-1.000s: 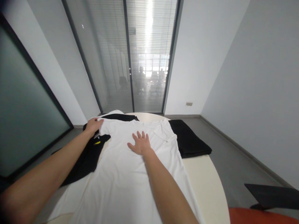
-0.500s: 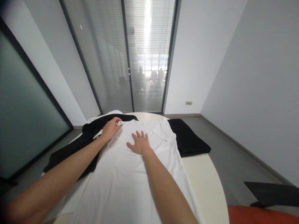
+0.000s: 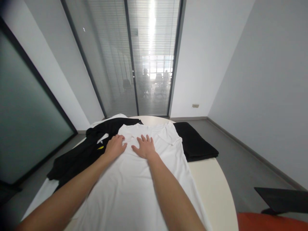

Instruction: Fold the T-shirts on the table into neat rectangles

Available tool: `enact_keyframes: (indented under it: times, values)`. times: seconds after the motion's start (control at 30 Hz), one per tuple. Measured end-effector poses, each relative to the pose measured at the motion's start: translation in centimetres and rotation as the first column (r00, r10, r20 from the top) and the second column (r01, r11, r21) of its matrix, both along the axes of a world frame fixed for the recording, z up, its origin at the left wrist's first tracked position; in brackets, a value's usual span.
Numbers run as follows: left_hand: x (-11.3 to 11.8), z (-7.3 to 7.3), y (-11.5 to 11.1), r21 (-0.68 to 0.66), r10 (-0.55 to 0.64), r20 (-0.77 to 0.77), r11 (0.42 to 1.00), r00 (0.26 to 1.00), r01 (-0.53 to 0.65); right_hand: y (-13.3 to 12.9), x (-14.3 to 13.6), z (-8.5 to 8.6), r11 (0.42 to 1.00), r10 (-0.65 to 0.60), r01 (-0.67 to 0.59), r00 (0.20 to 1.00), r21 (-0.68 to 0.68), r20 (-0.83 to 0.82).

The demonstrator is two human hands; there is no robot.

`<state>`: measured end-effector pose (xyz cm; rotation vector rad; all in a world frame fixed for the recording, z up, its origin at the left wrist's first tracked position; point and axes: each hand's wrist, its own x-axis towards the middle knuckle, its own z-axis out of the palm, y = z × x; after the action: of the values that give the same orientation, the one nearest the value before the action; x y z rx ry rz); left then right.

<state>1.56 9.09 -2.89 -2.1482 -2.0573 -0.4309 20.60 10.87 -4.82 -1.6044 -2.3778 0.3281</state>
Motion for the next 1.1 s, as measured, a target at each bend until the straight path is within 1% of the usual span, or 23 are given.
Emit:
enact_keyframes:
  times: [0.07,0.2,0.3,0.4,0.47,0.57,0.67,0.77,0.9,1.0,1.1]
  values:
    - [-0.3,-0.6,-0.1,0.023,-0.001,0.041,1.000,0.999,0.000,0.0,0.0,-0.1,1.000,-0.003,0.003,1.000,0.006,-0.006]
    - [-1.2,-2.0,0.1,0.140,-0.069,0.155,0.989,0.985,0.047,0.0,-0.1,-0.1,0.999,-0.016,0.017,1.000,0.028,-0.018]
    - [-2.1,-2.6,0.3,0.193,-0.043,0.255,0.981,0.966,-0.007,0.3,-0.5,0.4,0.997,-0.034,0.037,0.999,0.066,-0.034]
    - [-2.8,-2.8,0.7,0.178,0.016,0.381,0.980,0.925,-0.090,1.3,-1.7,1.3,0.991,-0.098,0.102,0.994,0.090,-0.046]
    - [-3.1,-2.9,1.0,0.150,0.041,0.457,0.981,0.889,-0.122,2.2,-2.9,1.8,0.985,-0.154,0.157,0.987,0.073,-0.056]
    - [-3.7,-3.3,1.6,0.131,0.054,0.505,0.982,0.861,-0.138,3.7,-4.7,2.2,0.977,-0.204,0.209,0.973,0.034,-0.108]
    - [-4.4,-3.9,2.3,0.119,0.052,0.532,0.984,0.845,-0.135,4.7,-5.6,2.0,0.978,-0.205,0.208,0.957,-0.007,-0.204]
    - [-5.2,-4.5,2.9,0.114,0.036,0.570,0.986,0.821,-0.123,5.4,-5.1,1.8,0.979,-0.203,0.199,0.946,-0.040,-0.251]
    - [-5.5,-4.9,3.3,0.121,0.026,0.608,0.985,0.794,-0.125,5.8,-3.3,1.8,0.977,-0.214,0.206,0.943,-0.058,-0.253]
    - [-5.3,-4.8,3.2,0.129,0.017,0.615,0.984,0.788,-0.121,6.1,-2.2,1.8,0.980,-0.191,0.173,0.954,-0.097,-0.232]
    - [-5.1,-4.5,3.0,0.129,0.014,0.611,0.985,0.791,-0.117,6.7,-1.9,1.9,0.979,-0.190,0.170,0.960,-0.112,-0.205]
